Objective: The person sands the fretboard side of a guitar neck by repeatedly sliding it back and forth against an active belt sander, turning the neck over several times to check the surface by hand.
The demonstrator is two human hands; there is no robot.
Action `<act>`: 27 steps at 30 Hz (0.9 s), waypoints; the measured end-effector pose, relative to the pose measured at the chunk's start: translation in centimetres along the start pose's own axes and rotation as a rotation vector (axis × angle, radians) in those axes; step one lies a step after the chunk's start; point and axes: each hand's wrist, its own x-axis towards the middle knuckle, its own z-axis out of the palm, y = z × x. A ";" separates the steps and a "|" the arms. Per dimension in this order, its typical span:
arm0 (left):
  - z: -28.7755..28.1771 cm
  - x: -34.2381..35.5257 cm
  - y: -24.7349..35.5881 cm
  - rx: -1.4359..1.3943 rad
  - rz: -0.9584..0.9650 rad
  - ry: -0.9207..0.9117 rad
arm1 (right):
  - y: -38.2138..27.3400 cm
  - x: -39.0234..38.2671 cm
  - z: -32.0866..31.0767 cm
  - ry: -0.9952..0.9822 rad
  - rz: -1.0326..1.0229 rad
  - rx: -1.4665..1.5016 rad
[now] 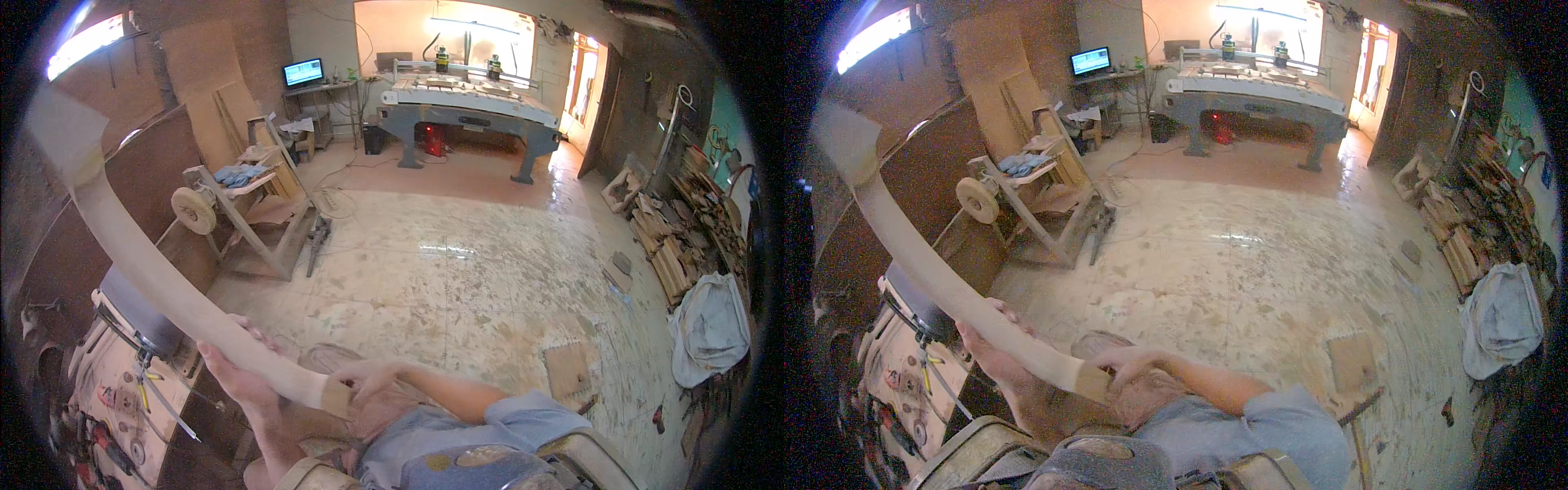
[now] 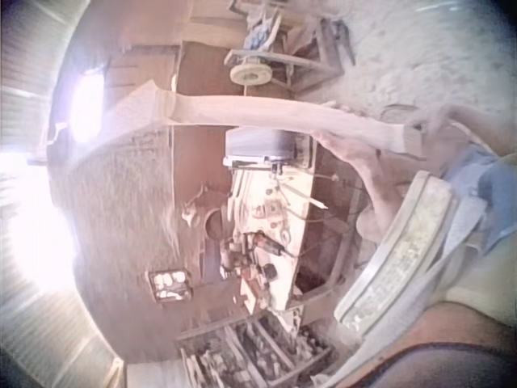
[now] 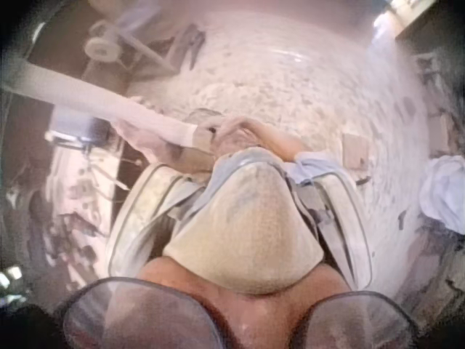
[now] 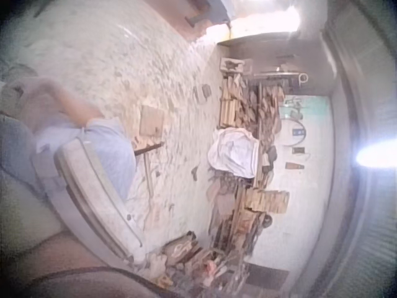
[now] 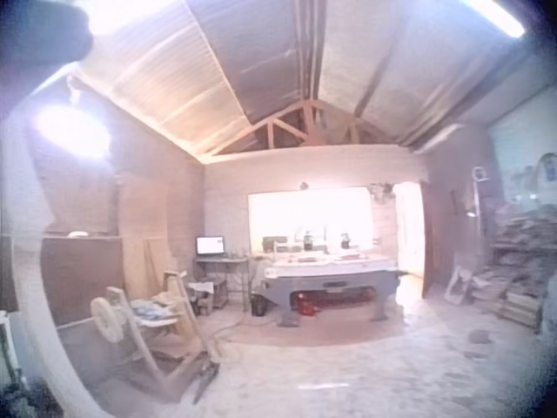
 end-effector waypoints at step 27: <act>1.6 1.7 15.5 2.044 0.667 -0.245 | -22.5 13.1 -17.3 0.261 -0.121 -1.553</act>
